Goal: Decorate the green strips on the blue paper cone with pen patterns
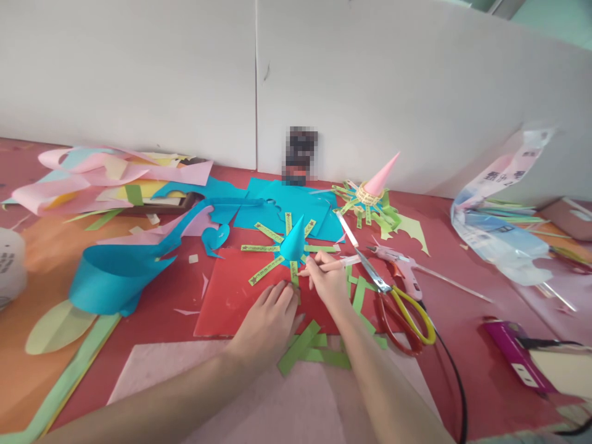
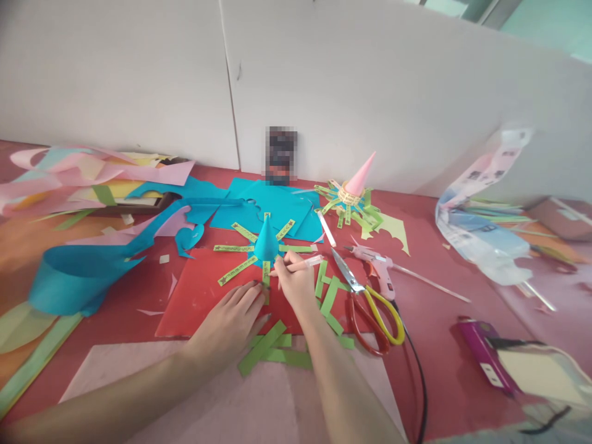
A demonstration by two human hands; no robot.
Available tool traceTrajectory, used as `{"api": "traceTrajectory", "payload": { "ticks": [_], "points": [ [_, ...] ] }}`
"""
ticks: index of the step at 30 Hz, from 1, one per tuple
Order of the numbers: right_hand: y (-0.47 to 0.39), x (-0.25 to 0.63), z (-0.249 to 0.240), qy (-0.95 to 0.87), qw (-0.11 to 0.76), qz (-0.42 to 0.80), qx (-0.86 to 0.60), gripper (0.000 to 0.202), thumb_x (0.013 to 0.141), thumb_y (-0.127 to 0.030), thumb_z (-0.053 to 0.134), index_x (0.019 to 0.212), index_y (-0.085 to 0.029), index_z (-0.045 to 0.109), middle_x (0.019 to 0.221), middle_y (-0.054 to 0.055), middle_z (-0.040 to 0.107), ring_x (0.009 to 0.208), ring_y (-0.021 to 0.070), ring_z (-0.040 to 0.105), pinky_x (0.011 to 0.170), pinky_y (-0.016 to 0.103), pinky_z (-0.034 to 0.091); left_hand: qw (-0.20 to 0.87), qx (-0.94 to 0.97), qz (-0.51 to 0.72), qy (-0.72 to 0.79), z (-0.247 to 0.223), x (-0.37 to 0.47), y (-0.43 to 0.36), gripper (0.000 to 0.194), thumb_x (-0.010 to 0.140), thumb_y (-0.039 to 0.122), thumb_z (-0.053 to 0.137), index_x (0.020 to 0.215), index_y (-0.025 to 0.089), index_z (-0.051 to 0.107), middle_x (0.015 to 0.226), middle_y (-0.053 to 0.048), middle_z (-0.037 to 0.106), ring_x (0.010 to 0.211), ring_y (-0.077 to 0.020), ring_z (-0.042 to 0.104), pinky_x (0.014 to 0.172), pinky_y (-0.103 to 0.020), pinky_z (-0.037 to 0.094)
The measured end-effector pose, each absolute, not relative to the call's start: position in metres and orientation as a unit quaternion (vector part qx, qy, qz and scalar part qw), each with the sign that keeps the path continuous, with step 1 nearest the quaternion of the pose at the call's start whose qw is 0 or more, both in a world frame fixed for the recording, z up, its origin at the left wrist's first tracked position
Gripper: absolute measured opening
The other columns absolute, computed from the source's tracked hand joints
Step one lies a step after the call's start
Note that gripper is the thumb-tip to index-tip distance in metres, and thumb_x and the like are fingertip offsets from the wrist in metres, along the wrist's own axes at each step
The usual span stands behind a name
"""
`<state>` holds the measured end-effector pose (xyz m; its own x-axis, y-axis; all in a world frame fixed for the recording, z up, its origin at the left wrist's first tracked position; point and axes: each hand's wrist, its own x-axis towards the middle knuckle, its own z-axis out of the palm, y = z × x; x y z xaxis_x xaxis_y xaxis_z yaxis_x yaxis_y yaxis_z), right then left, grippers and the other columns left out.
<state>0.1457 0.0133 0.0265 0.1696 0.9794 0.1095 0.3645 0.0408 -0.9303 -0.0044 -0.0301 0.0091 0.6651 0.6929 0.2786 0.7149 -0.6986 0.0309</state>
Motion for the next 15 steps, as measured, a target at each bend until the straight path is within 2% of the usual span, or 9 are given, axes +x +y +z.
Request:
{"api": "traceTrajectory", "payload": {
  "ticks": [15],
  "points": [
    [0.0149, 0.1467, 0.0251, -0.537, 0.484, 0.351, -0.595, 0.036, 0.082, -0.038, 0.053, 0.052, -0.024, 0.039, 0.034, -0.007, 0.044, 0.056, 0.0189, 0.068, 0.06, 0.024, 0.05, 0.038, -0.909, -0.144, -0.389, 0.0117, -0.0048, -0.0293, 0.03, 0.092, 0.027, 0.037, 0.11, 0.01, 0.054, 0.108, -0.014, 0.059, 0.105, -0.0275, 0.056, 0.088, -0.041, 0.047]
  ]
}}
